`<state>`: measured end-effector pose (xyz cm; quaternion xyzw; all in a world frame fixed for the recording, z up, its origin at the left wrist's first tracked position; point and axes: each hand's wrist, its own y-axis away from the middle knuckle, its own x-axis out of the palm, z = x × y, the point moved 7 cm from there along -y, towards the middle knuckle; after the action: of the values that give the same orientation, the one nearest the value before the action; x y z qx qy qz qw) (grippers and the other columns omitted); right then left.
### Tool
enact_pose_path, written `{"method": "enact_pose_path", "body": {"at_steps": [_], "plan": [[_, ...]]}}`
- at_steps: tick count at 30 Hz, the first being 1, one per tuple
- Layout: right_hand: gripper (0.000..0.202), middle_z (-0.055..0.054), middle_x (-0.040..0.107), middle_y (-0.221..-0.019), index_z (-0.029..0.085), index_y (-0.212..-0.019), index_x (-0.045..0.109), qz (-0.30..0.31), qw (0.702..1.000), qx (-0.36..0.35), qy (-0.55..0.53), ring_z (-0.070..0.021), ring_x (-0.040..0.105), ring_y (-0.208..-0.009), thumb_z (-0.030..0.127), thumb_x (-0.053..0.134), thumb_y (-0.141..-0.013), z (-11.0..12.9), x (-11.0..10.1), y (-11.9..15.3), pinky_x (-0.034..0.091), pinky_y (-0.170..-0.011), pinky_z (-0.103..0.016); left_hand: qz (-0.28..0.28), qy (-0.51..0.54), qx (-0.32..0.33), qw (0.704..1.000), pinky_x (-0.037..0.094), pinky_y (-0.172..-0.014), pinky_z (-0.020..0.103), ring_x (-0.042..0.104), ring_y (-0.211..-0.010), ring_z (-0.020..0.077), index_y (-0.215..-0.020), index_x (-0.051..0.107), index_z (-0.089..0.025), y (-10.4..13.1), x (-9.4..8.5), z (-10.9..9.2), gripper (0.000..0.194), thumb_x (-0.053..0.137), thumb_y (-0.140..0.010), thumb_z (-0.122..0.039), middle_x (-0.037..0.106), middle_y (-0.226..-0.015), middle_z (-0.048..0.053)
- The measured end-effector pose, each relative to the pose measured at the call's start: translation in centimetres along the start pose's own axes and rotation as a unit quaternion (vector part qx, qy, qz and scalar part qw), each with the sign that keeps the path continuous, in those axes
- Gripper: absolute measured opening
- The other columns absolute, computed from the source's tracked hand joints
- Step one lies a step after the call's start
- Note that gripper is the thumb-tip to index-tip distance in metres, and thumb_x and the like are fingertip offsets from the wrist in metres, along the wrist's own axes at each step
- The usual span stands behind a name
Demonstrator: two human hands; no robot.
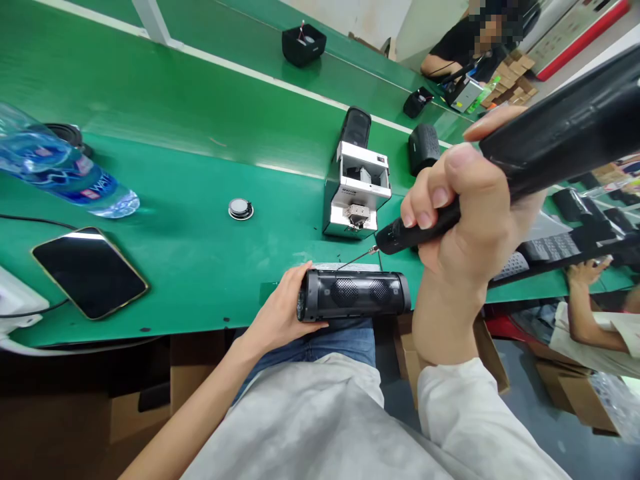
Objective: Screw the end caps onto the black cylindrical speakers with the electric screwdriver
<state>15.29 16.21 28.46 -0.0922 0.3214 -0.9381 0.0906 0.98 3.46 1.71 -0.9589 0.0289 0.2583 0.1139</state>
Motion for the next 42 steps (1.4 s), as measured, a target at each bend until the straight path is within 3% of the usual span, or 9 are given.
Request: {"method": "enact_pose_path", "body": {"at_steps": [6,13,16,24,32,36,39,42], "plan": [[0.017,0.009,0.049,-0.061,0.028,-0.100,0.071,0.028,0.997,0.000,-0.075,-0.0110,0.044,-0.041,0.019,0.084,-0.095,-1.3,0.6,0.7,0.042,-0.040,-0.028,0.000,-0.001,0.001,1.000,0.048,-0.129,0.068,0.049,-0.160,0.0458,-0.178,0.015,-0.038,0.0,0.1,-0.1,0.129,0.101,-0.081,-0.034,0.045,-0.170,0.018],[0.016,0.011,0.053,-0.062,0.029,-0.101,0.069,0.048,0.995,0.066,-0.054,-0.0102,0.049,-0.043,0.019,0.079,-0.095,-4.1,1.5,2.8,0.046,-0.044,-0.027,-0.002,0.009,0.003,1.000,0.049,-0.129,0.069,0.050,-0.159,0.0451,-0.176,0.017,-0.036,-0.1,0.1,-0.1,0.128,0.102,-0.080,-0.031,0.046,-0.168,0.019],[0.018,0.009,0.057,-0.065,0.029,-0.097,0.068,0.062,0.994,0.069,-0.065,-0.0105,0.050,-0.042,0.020,0.083,-0.094,-5.2,2.0,4.1,0.042,-0.040,-0.027,-0.004,0.023,0.008,1.000,0.050,-0.128,0.068,0.050,-0.158,0.0444,-0.174,0.022,-0.034,-0.2,0.0,-0.2,0.124,0.102,-0.080,-0.029,0.048,-0.167,0.019],[0.019,0.009,0.052,-0.064,0.030,-0.100,0.068,0.112,0.991,0.011,-0.077,-0.0108,0.047,-0.041,0.019,0.083,-0.094,-4.8,2.3,5.2,0.043,-0.035,-0.024,-0.009,0.057,0.015,0.998,0.050,-0.128,0.068,0.053,-0.157,0.0442,-0.173,0.031,-0.031,-0.3,-0.3,-0.5,0.114,0.101,-0.083,-0.037,0.054,-0.165,0.019],[0.024,0.007,0.056,-0.065,0.032,-0.097,0.067,0.104,0.992,0.023,-0.063,-0.0120,0.045,-0.040,0.028,0.090,-0.092,-5.6,2.1,5.5,0.040,-0.033,-0.028,0.000,0.051,0.012,0.999,0.050,-0.127,0.068,0.051,-0.158,0.0448,-0.173,0.031,-0.030,-0.3,-0.2,-0.4,0.112,0.100,-0.084,-0.037,0.052,-0.167,0.021],[0.023,0.007,0.056,-0.064,0.034,-0.100,0.069,0.130,0.989,0.039,-0.058,-0.0138,0.049,-0.040,0.032,0.090,-0.092,-5.4,1.8,4.9,0.042,-0.036,-0.031,-0.002,0.030,0.009,1.000,0.049,-0.128,0.068,0.049,-0.160,0.0452,-0.174,0.025,-0.032,-0.2,-0.1,-0.3,0.117,0.099,-0.084,-0.035,0.048,-0.168,0.021],[0.026,0.010,0.048,-0.058,0.037,-0.107,0.071,0.086,0.994,0.036,-0.063,-0.0134,0.041,-0.035,0.031,0.090,-0.089,-3.8,0.1,2.6,0.040,-0.033,-0.032,-0.001,0.011,0.007,1.000,0.049,-0.129,0.069,0.048,-0.161,0.0460,-0.176,0.018,-0.034,-0.1,0.0,-0.2,0.123,0.099,-0.083,-0.033,0.046,-0.169,0.021],[0.024,0.010,0.038,-0.058,0.033,-0.098,0.066,-0.033,0.998,-0.037,-0.042,-0.0125,0.035,-0.037,0.026,0.086,-0.085,-1.6,-2.6,-0.6,0.034,-0.034,-0.031,0.000,-0.002,0.010,1.000,0.049,-0.129,0.070,0.048,-0.161,0.0467,-0.177,0.015,-0.035,0.0,0.1,-0.2,0.125,0.098,-0.084,-0.034,0.044,-0.171,0.021]]}}
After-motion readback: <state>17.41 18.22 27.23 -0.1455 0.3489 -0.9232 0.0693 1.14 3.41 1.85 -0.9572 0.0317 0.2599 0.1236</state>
